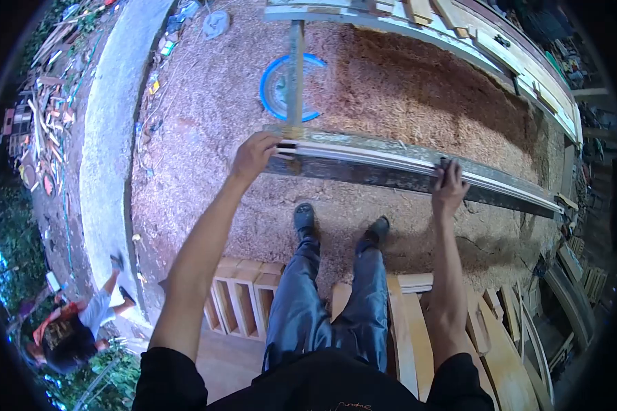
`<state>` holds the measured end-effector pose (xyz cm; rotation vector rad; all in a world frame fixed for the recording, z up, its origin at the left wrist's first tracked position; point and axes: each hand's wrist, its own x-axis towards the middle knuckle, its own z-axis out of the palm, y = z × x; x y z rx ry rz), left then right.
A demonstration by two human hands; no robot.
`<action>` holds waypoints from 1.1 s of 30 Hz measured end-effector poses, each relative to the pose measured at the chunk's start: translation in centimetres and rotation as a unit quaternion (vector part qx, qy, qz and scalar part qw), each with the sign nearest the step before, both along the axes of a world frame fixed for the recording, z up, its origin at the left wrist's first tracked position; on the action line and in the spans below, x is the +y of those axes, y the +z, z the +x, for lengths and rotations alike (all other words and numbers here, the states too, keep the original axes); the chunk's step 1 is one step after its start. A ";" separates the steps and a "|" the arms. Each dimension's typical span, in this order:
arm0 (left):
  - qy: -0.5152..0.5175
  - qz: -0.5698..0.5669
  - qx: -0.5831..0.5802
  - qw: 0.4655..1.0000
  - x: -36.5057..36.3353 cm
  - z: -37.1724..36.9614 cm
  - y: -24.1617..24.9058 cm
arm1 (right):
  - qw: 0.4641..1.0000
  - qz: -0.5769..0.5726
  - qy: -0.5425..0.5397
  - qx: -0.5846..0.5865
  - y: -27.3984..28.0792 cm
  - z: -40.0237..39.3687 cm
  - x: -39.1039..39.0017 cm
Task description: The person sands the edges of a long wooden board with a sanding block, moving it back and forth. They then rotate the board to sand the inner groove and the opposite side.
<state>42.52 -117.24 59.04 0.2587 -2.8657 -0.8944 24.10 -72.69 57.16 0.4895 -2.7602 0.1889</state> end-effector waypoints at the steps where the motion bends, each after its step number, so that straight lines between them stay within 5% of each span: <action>1: 0.016 0.012 0.025 0.999 0.3 0.1 -0.5 | 0.999 0.002 -0.051 -0.003 0.0 0.3 -0.9; 5: 0.036 0.005 0.046 0.998 1.3 0.2 -0.1 | 0.990 -0.111 -0.079 -0.038 1.1 2.9 -7.1; 8: 0.034 0.046 0.014 0.998 0.8 0.1 -0.3 | 0.986 -0.151 0.075 0.016 -0.3 6.9 -14.4; 9: 0.036 0.041 0.015 0.998 1.0 0.1 -0.3 | 0.990 -0.093 0.104 -0.014 -0.5 8.3 -17.1; 12: 0.036 0.031 -0.022 0.999 0.7 -0.2 -0.1 | 0.973 -0.178 0.080 -0.122 1.3 12.1 -24.0; 16: 0.031 0.003 0.005 0.999 0.9 0.1 0.0 | 0.972 -0.168 0.141 -0.086 0.9 9.4 -18.5; 19: 0.014 -0.007 -0.026 1.000 0.7 -0.3 0.5 | 0.991 -0.112 0.023 -0.074 0.4 5.6 -10.3; 20: 0.004 -0.010 -0.042 0.999 0.4 -0.5 0.6 | 0.997 -0.072 0.028 0.009 -0.5 4.2 -7.4; 22: -0.012 -0.009 -0.038 0.999 0.2 -0.7 0.7 | 0.995 -0.086 -0.038 -0.041 -0.1 2.8 -4.6; 24: -0.025 -0.014 -0.024 0.999 -0.3 -0.7 0.8 | 0.995 -0.013 -0.099 0.021 -0.5 2.3 -4.3; 28: -0.050 -0.014 -0.012 0.999 -0.6 -1.0 1.3 | 0.973 -0.078 -0.197 -0.093 0.3 4.4 -10.8; 30: -0.059 -0.007 -0.019 0.998 -0.8 -0.9 1.2 | 0.991 -0.111 -0.047 -0.050 -1.5 6.7 -14.6; 31: -0.064 -0.004 -0.017 0.998 -1.0 -0.9 1.1 | 0.988 -0.108 0.012 0.110 -3.5 7.6 -17.7; 32: -0.068 0.001 -0.015 0.998 -1.1 -0.9 0.9 | 0.982 -0.184 0.028 -0.023 -1.5 9.8 -21.1; 33: -0.061 0.012 -0.006 0.998 -1.0 -0.8 0.8 | 0.986 -0.115 0.035 -0.112 -0.1 11.5 -24.3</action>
